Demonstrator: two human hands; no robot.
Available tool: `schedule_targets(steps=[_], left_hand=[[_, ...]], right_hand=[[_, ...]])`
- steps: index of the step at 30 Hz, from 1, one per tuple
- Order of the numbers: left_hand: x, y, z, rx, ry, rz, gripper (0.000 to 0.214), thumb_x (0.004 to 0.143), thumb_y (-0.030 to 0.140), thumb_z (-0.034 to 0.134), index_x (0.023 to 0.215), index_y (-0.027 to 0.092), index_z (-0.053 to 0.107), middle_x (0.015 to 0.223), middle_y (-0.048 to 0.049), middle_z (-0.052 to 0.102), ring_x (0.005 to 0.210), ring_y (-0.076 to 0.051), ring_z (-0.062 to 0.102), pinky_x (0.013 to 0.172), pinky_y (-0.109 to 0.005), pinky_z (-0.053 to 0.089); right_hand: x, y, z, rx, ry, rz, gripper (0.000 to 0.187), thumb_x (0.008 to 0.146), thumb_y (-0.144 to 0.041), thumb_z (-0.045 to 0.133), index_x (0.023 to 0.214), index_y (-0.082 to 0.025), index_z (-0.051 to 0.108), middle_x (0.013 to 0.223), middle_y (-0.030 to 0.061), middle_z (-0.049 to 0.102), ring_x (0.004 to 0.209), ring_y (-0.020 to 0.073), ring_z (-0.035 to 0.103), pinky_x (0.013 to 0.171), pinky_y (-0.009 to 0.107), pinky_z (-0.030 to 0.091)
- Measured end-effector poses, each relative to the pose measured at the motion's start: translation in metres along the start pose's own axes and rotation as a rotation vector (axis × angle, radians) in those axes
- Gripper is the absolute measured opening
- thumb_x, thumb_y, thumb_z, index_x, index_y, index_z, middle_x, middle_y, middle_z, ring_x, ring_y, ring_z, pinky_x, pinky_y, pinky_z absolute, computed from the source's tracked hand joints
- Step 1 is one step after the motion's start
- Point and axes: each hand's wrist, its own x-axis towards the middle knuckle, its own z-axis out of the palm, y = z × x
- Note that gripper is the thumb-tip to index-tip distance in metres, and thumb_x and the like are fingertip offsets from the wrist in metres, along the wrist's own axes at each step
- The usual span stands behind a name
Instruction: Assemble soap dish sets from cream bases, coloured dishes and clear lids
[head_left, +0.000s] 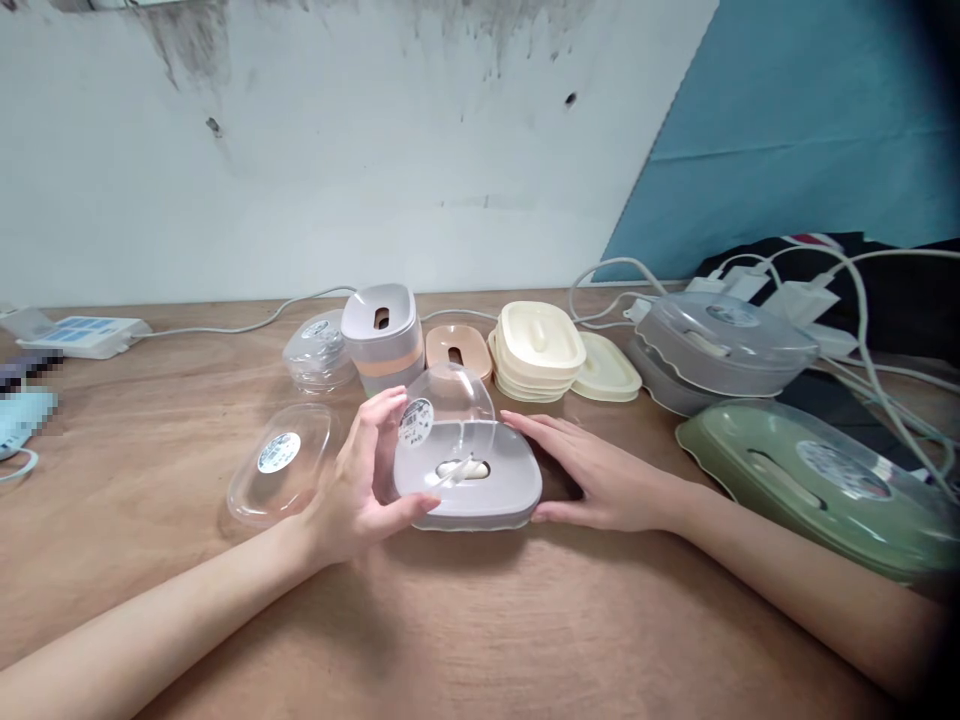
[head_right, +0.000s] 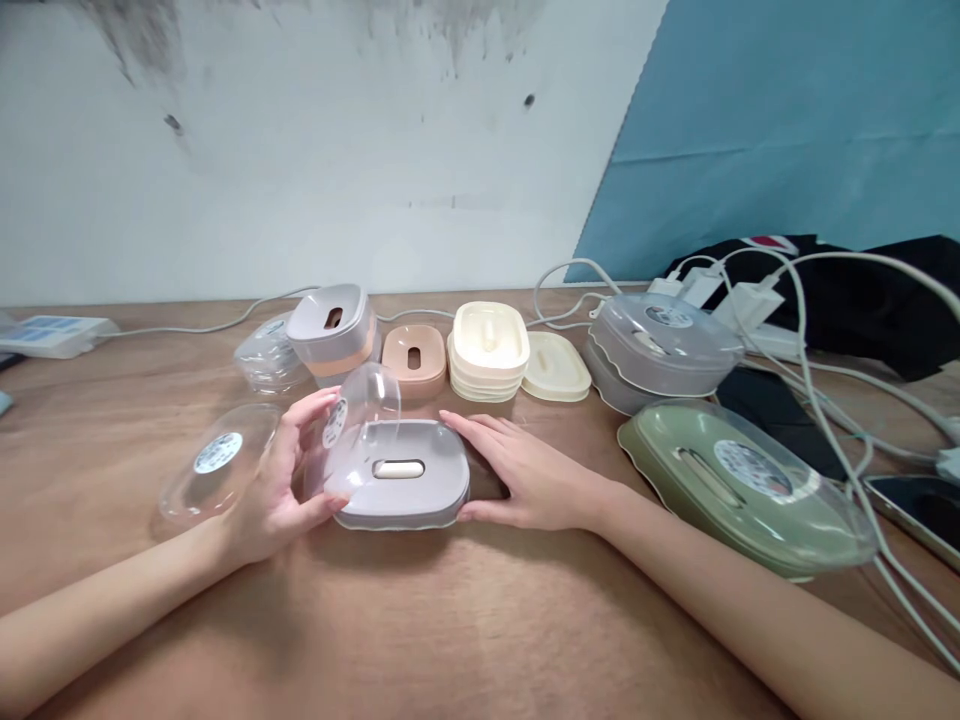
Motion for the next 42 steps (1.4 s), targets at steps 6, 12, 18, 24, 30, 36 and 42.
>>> schedule_targets(steps=[6,12,18,24,30,36,42], left_hand=[[0.002,0.002,0.002,0.023,-0.269,-0.018,0.064,0.075,0.042,0.071,0.131,0.028,0.043,0.139,-0.0126,0.036,0.129,-0.033,0.036,0.104,-0.05,0.035],[0.002,0.004,-0.001,0.03,-0.337,-0.071,0.075,0.071,0.035,0.075,0.136,0.03,0.039,0.144,-0.0118,0.03,0.134,-0.033,0.03,0.105,-0.052,0.033],[0.003,0.005,0.001,0.044,-0.281,-0.087,0.072,0.066,0.037,0.078,0.131,0.029,0.047,0.135,-0.0109,0.038,0.123,-0.031,0.043,0.102,-0.047,0.039],[0.004,0.007,0.004,-0.023,-0.256,-0.155,0.066,0.069,0.042,0.074,0.129,0.03,0.048,0.128,-0.0089,0.043,0.118,-0.03,0.047,0.099,-0.047,0.042],[-0.001,0.008,0.006,0.072,-0.231,-0.058,0.073,0.068,0.043,0.075,0.133,0.032,0.043,0.133,-0.0106,0.036,0.125,-0.032,0.038,0.101,-0.05,0.038],[-0.001,0.01,0.002,0.129,-0.277,-0.018,0.076,0.07,0.043,0.074,0.136,0.03,0.04,0.137,-0.0119,0.034,0.126,-0.033,0.037,0.1,-0.049,0.039],[0.002,0.012,0.0,0.132,-0.285,-0.025,0.074,0.072,0.044,0.072,0.137,0.028,0.04,0.138,-0.0128,0.034,0.127,-0.033,0.036,0.102,-0.05,0.038]], right_hand=[[0.0,-0.002,0.0,-0.015,-0.009,0.007,0.092,0.081,-0.053,0.057,0.147,-0.016,0.005,0.142,0.0209,0.04,0.126,0.0328,0.042,0.095,0.051,0.043],[0.0,-0.004,-0.001,-0.022,0.0,-0.012,0.09,0.082,-0.051,0.056,0.146,-0.014,0.006,0.143,0.0227,0.037,0.126,0.0337,0.042,0.094,0.051,0.044],[-0.001,-0.011,0.001,-0.032,0.029,-0.039,0.091,0.082,-0.046,0.056,0.146,-0.013,0.001,0.145,0.0236,0.034,0.128,0.0338,0.041,0.097,0.052,0.042],[0.001,-0.015,0.004,0.002,0.052,0.002,0.104,0.076,-0.045,0.062,0.147,-0.013,-0.008,0.144,0.0234,0.036,0.125,0.0355,0.044,0.094,0.051,0.043],[0.001,-0.015,0.005,-0.016,0.051,-0.015,0.103,0.076,-0.043,0.062,0.147,-0.014,-0.006,0.142,0.0226,0.039,0.123,0.0346,0.046,0.093,0.049,0.044],[0.001,-0.015,0.004,0.021,0.062,-0.01,0.098,0.075,-0.045,0.064,0.147,-0.016,0.003,0.142,0.0202,0.039,0.122,0.0331,0.047,0.094,0.047,0.044],[0.003,-0.015,0.004,0.02,0.058,0.011,0.095,0.075,-0.046,0.064,0.145,-0.015,0.009,0.14,0.0211,0.041,0.121,0.0323,0.048,0.094,0.047,0.044]])
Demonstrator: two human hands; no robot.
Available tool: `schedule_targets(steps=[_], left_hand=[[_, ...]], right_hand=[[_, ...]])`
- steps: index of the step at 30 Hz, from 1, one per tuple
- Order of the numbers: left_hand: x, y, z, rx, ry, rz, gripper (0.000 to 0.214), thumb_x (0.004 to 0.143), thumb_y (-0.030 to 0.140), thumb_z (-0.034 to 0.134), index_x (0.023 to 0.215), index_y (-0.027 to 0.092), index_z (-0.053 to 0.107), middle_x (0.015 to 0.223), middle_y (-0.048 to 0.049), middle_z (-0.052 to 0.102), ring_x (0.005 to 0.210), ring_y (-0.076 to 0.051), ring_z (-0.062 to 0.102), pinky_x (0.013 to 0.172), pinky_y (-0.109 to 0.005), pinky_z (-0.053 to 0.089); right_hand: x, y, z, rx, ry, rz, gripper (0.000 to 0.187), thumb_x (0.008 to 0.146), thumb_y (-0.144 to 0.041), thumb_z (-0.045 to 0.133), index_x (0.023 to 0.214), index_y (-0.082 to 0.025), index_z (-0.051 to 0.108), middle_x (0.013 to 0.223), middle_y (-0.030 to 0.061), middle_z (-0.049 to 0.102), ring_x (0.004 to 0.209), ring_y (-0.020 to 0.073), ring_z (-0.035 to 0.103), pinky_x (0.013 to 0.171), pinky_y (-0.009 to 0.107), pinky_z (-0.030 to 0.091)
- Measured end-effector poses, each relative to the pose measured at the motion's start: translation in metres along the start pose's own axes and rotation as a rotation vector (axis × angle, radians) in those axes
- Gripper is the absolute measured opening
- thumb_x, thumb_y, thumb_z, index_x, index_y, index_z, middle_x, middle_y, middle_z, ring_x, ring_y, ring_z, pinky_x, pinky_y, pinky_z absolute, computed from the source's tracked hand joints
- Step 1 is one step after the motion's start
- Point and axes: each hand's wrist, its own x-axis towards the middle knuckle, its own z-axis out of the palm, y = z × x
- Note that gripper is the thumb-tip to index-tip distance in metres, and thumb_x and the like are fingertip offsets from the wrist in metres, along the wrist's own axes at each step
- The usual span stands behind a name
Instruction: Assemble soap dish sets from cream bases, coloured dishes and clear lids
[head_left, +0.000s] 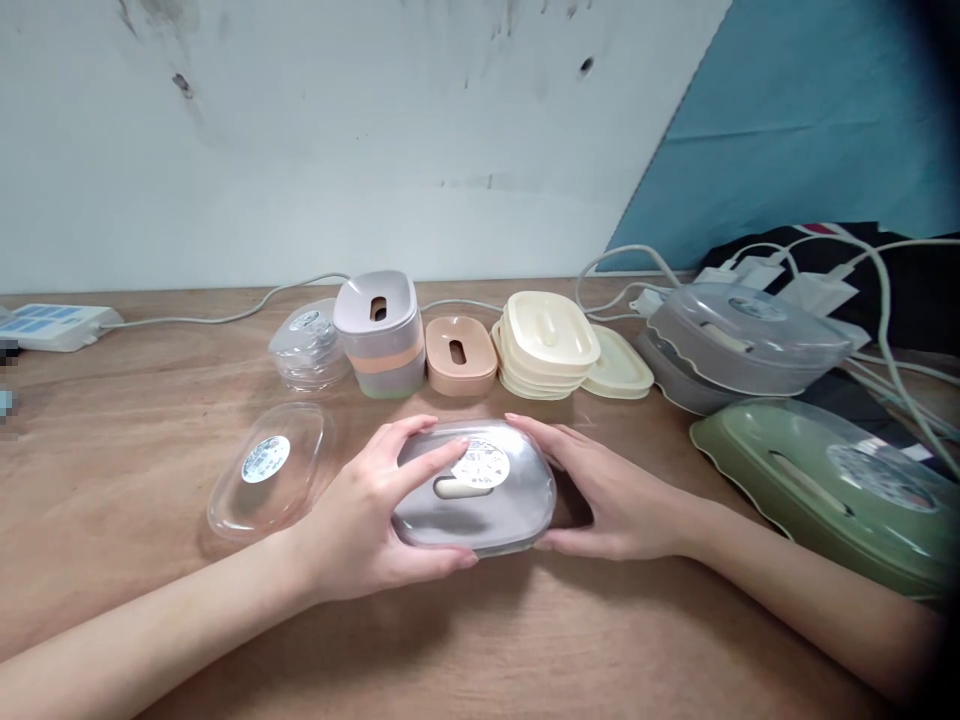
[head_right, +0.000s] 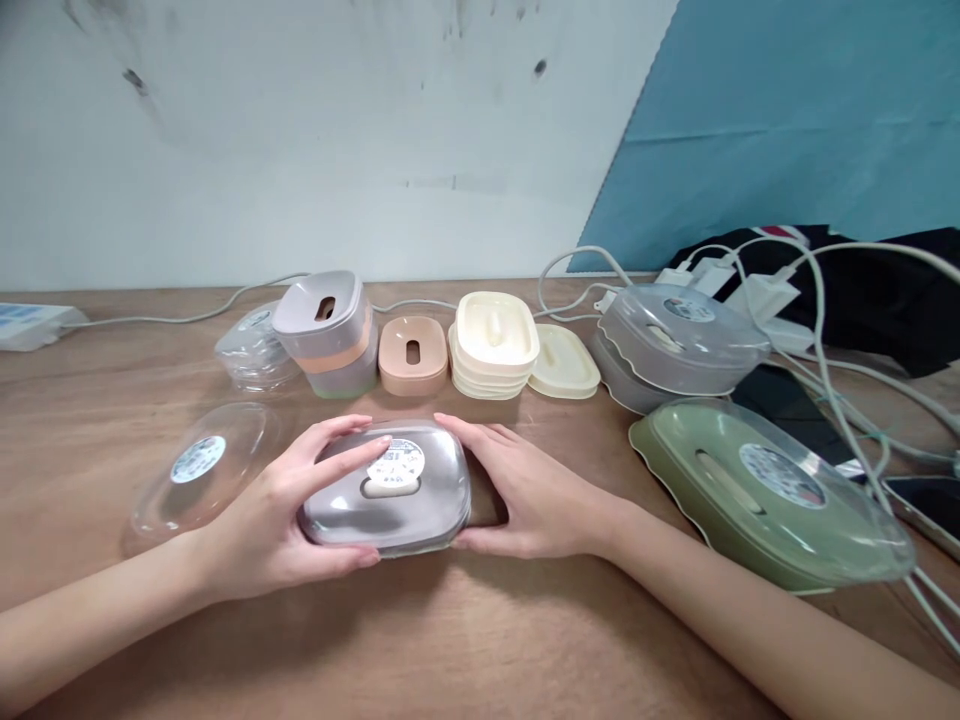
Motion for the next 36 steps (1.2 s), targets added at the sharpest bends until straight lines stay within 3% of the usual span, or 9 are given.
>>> schedule_targets(steps=[9,13,17,21,25,30,36], left_hand=[[-0.002,0.001,0.004,0.015,0.017,0.056,0.072,0.074,0.04,0.071,0.137,0.03,0.039,0.139,-0.0129,0.031,0.129,-0.033,0.033,0.103,-0.053,0.036],[-0.001,0.0,0.004,0.019,0.009,0.055,0.074,0.075,0.04,0.071,0.138,0.03,0.035,0.14,-0.014,0.03,0.129,-0.034,0.033,0.101,-0.053,0.037],[0.0,-0.002,0.004,-0.009,-0.023,0.094,0.078,0.072,0.036,0.073,0.138,0.028,0.034,0.141,-0.0147,0.027,0.131,-0.035,0.03,0.103,-0.052,0.037],[-0.001,-0.002,0.007,-0.159,-0.011,0.109,0.098,0.067,0.032,0.077,0.143,0.027,0.015,0.145,-0.0156,0.022,0.137,-0.036,0.02,0.107,-0.055,0.029],[-0.002,-0.002,0.009,-0.201,-0.003,0.072,0.103,0.068,0.034,0.076,0.144,0.027,0.007,0.146,-0.0155,0.021,0.136,-0.035,0.023,0.109,-0.054,0.028],[-0.002,-0.003,0.007,-0.19,-0.069,0.049,0.09,0.07,0.037,0.076,0.14,0.027,0.02,0.143,-0.0149,0.024,0.134,-0.035,0.028,0.105,-0.051,0.034],[-0.002,-0.001,0.005,-0.221,-0.097,-0.044,0.096,0.069,0.039,0.076,0.141,0.027,0.013,0.141,-0.0138,0.029,0.129,-0.032,0.036,0.105,-0.047,0.036]], right_hand=[[-0.001,0.002,0.0,-0.007,0.013,-0.058,0.099,0.078,-0.045,0.062,0.147,-0.019,-0.003,0.143,0.0196,0.038,0.123,0.0327,0.047,0.094,0.048,0.044],[0.0,0.001,0.0,0.027,0.003,-0.078,0.088,0.078,-0.043,0.063,0.145,-0.023,0.01,0.14,0.0168,0.042,0.125,0.0306,0.045,0.096,0.046,0.043],[0.0,-0.003,0.002,0.058,0.012,-0.106,0.089,0.076,-0.038,0.066,0.144,-0.023,0.01,0.151,0.0186,0.014,0.138,0.031,0.024,0.104,0.048,0.036],[-0.002,-0.009,0.005,0.09,0.052,-0.236,0.084,0.075,-0.032,0.068,0.141,-0.03,0.017,0.152,0.0125,-0.002,0.14,0.0306,0.016,0.105,0.047,0.034],[-0.002,-0.014,0.002,0.157,0.015,-0.234,0.066,0.075,-0.025,0.066,0.133,-0.029,0.034,0.151,0.0104,0.003,0.139,0.0295,0.019,0.103,0.044,0.038],[-0.001,-0.019,-0.004,0.194,-0.013,-0.209,0.065,0.073,-0.018,0.065,0.131,-0.027,0.036,0.149,0.0109,0.01,0.139,0.0288,0.017,0.104,0.042,0.037],[-0.008,-0.024,-0.003,0.161,0.037,-0.141,0.064,0.071,-0.018,0.067,0.129,-0.027,0.04,0.144,0.011,0.018,0.134,0.0272,0.028,0.101,0.039,0.04]])
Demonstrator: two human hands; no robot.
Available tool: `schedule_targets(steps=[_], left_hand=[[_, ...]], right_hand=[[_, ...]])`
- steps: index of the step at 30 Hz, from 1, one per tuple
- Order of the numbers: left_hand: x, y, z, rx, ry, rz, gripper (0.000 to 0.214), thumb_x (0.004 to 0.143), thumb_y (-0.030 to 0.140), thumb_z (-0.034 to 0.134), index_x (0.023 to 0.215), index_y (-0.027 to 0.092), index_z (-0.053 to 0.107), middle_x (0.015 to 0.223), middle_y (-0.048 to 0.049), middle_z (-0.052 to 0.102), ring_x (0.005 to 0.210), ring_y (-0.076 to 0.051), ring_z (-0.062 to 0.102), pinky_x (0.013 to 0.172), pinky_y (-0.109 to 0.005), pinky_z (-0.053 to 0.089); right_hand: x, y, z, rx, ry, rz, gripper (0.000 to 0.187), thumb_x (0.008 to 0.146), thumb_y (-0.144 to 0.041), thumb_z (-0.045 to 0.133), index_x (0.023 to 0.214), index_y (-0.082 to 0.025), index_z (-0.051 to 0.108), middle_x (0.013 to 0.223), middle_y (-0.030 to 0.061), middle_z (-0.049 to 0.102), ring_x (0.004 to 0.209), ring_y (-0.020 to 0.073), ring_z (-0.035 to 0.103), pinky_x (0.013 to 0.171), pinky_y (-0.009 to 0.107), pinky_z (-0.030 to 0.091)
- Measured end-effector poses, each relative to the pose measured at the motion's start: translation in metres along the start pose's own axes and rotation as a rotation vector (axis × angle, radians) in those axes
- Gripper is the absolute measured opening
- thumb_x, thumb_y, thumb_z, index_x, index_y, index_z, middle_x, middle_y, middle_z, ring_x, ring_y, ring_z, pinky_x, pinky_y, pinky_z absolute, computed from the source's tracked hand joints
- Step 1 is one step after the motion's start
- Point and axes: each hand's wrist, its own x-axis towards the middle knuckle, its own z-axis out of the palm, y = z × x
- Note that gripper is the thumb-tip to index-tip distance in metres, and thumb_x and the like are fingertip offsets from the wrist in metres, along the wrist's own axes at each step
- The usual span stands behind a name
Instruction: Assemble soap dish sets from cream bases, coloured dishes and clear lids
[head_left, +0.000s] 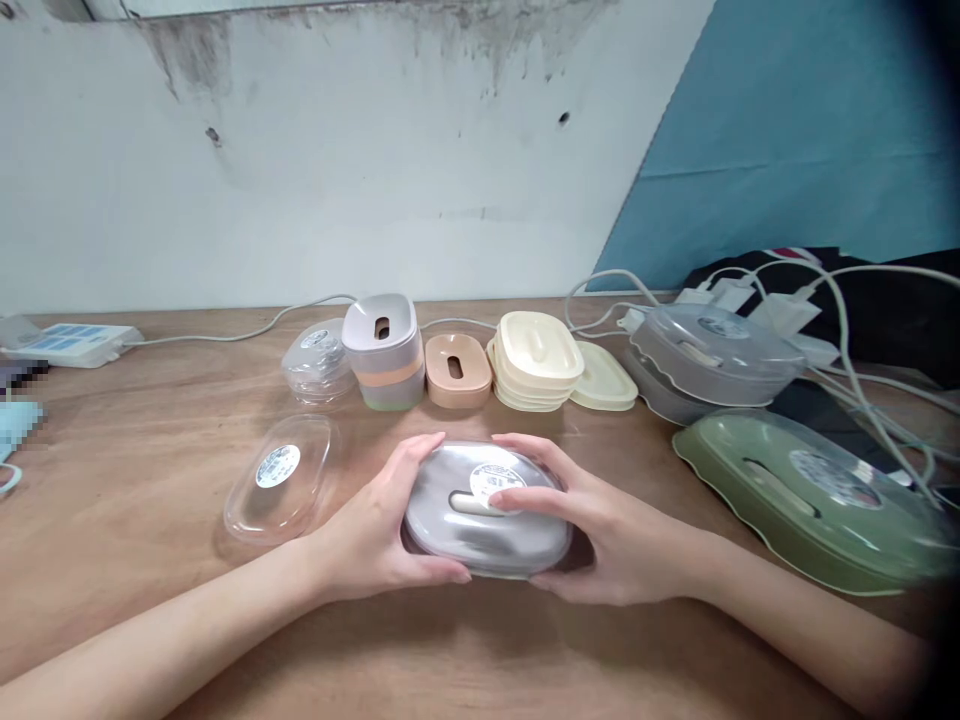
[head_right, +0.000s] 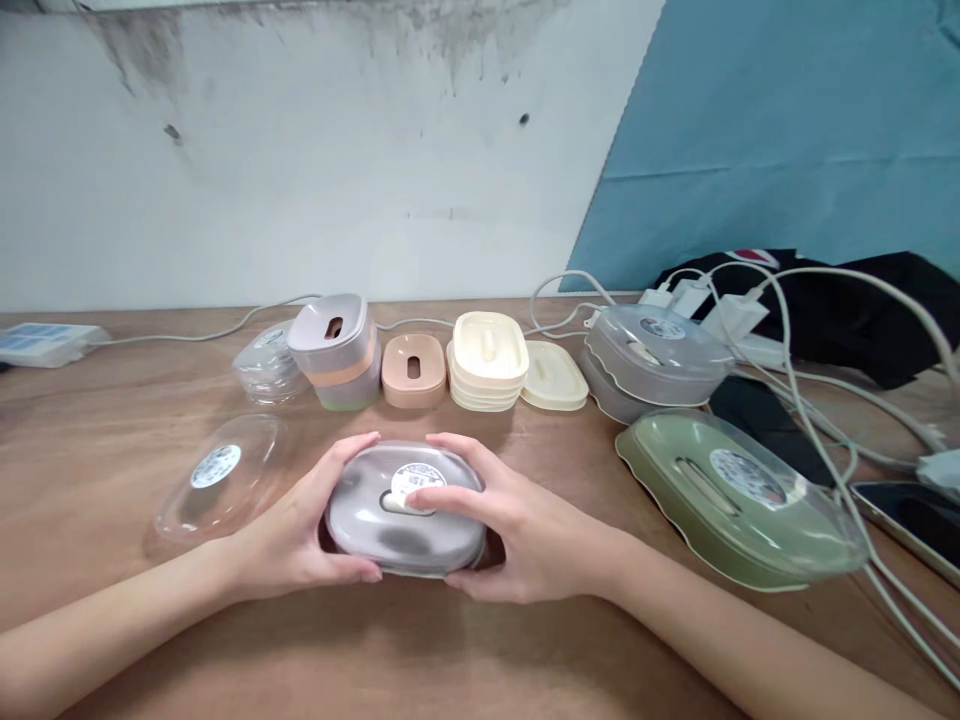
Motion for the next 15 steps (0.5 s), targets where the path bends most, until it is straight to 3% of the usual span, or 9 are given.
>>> schedule_targets(steps=[6,11,15], left_hand=[[0.0,0.001,0.003,0.073,-0.087,-0.002,0.1,0.074,0.028,0.072,0.145,0.028,0.003,0.143,-0.0127,0.031,0.129,-0.03,0.036,0.104,-0.045,0.036],[-0.002,-0.005,0.004,0.208,-0.147,-0.035,0.083,0.08,0.037,0.064,0.145,0.023,0.014,0.147,-0.0139,0.026,0.134,-0.03,0.03,0.109,-0.046,0.031],[-0.003,-0.007,0.005,0.26,-0.164,-0.024,0.075,0.083,0.041,0.059,0.144,0.021,0.019,0.147,-0.0144,0.026,0.134,-0.03,0.029,0.109,-0.046,0.032]], right_hand=[[-0.022,-0.013,0.0,-0.137,0.042,0.132,0.069,0.07,-0.018,0.066,0.131,-0.032,0.037,0.142,0.0099,0.018,0.128,0.0287,0.037,0.098,0.04,0.044],[-0.053,-0.026,0.007,-0.352,0.162,0.301,0.063,0.074,-0.023,0.063,0.13,-0.033,0.037,0.14,0.0115,0.023,0.12,0.0329,0.046,0.087,0.046,0.052],[-0.086,-0.034,0.005,-0.435,0.274,0.459,0.061,0.077,-0.029,0.058,0.134,-0.036,0.034,0.138,0.0103,0.028,0.122,0.0384,0.045,0.084,0.05,0.053]])
